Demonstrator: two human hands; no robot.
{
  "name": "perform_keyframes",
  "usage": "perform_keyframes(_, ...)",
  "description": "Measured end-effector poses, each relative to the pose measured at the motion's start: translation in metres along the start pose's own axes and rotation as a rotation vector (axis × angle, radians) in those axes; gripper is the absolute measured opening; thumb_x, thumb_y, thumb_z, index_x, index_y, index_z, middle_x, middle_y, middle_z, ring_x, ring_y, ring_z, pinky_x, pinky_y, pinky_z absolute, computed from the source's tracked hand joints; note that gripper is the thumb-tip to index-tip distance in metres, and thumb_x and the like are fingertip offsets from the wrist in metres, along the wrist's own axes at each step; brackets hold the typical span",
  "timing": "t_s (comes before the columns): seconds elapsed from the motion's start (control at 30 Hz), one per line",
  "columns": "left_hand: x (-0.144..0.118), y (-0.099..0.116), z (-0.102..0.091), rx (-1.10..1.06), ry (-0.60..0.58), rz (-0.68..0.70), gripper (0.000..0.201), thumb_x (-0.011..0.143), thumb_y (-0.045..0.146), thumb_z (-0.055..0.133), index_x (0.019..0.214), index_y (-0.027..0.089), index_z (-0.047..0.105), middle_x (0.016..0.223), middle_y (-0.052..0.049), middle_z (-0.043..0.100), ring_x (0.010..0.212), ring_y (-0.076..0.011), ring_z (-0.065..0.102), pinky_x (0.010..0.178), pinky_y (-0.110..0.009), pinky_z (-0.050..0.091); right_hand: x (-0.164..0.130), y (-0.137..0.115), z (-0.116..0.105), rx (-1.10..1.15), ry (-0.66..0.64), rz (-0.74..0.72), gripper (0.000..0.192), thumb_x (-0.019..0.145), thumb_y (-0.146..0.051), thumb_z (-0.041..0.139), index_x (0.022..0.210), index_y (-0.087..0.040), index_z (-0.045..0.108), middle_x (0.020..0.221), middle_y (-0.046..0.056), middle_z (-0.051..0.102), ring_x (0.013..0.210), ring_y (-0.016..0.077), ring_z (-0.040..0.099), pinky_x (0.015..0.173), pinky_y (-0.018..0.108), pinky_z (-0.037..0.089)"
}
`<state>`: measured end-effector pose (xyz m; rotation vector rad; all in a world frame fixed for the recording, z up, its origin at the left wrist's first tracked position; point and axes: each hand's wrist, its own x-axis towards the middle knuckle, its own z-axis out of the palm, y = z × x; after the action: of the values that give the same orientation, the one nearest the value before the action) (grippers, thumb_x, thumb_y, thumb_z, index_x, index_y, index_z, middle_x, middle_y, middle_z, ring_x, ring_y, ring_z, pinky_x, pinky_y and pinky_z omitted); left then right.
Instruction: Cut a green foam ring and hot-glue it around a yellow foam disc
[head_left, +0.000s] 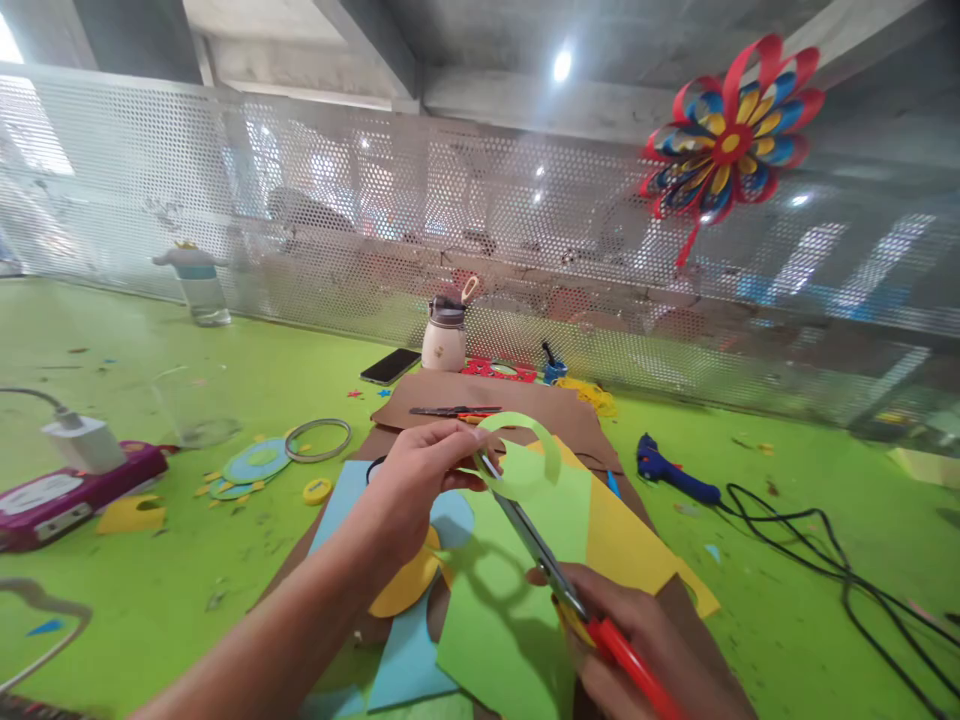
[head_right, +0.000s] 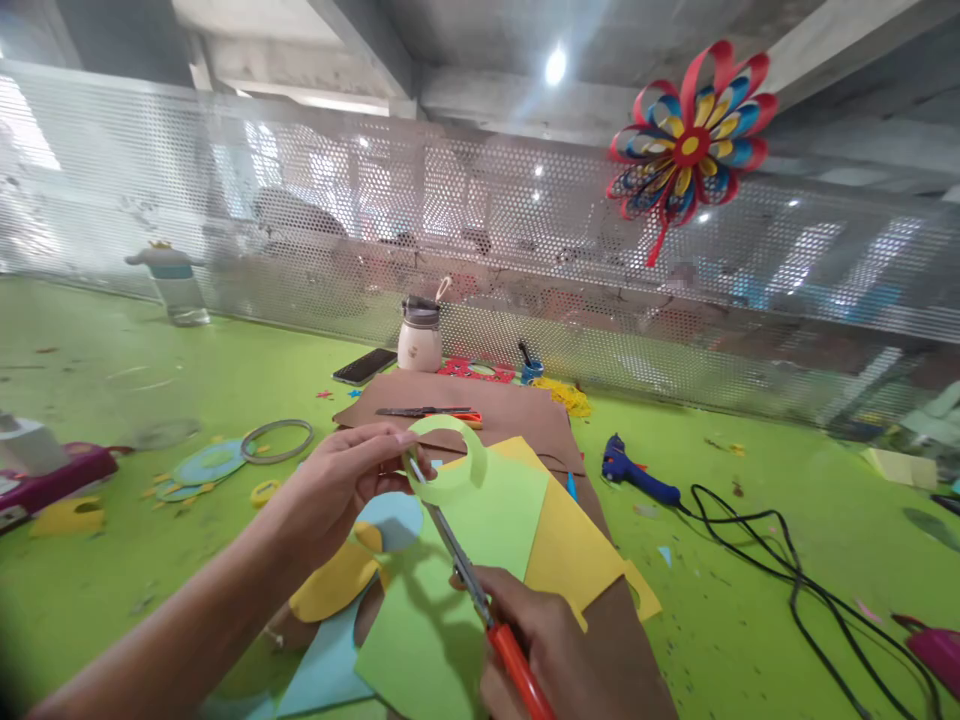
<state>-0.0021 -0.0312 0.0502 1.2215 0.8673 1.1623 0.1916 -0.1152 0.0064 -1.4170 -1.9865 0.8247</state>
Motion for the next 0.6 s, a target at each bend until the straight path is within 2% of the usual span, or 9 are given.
perform_keyframes(0.27, 0.0012, 0.0014, 0.0027, -0.076, 0.097, -0.065, 0.014, 0.071, 0.023, 0.063, 0.062, 0.014, 0.067, 0.053, 0.000, 0.060, 0.046, -0.0093, 0.047, 0.052, -0.024, 0.046, 0.0040, -0.0011, 0.0008, 0.100, -0.023, -0.008, 0.049, 0.063, -0.004, 0.054, 0.107, -0.021, 0.068, 0.084, -0.001, 0.073, 0.062, 0.0141, 0.066, 0.053, 0.013, 0.048)
perform_keyframes(0.4, -0.0002, 0.0019, 0.0057, -0.092, 0.145, -0.056, 0.013, 0.071, 0.022, 0.062, 0.061, 0.014, 0.064, 0.055, -0.001, 0.062, 0.047, -0.0093, 0.049, 0.051, -0.024, 0.046, 0.0038, -0.0007, 0.0003, -0.005, 0.006, -0.006, 0.045, 0.064, -0.009, 0.054, 0.105, -0.016, 0.068, 0.067, -0.001, 0.071, 0.058, 0.0152, 0.064, 0.050, 0.015, 0.047)
perform_keyframes(0.6, 0.0004, 0.0016, 0.0054, -0.093, 0.166, -0.046, 0.013, 0.069, 0.023, 0.062, 0.059, 0.014, 0.062, 0.057, -0.001, 0.061, 0.051, -0.0109, 0.052, 0.052, -0.025, 0.046, 0.0041, 0.0058, 0.0038, -0.109, 0.042, 0.086, 0.048, 0.063, -0.008, 0.055, 0.108, -0.020, 0.068, 0.074, -0.002, 0.073, 0.061, 0.0145, 0.066, 0.046, 0.012, 0.044)
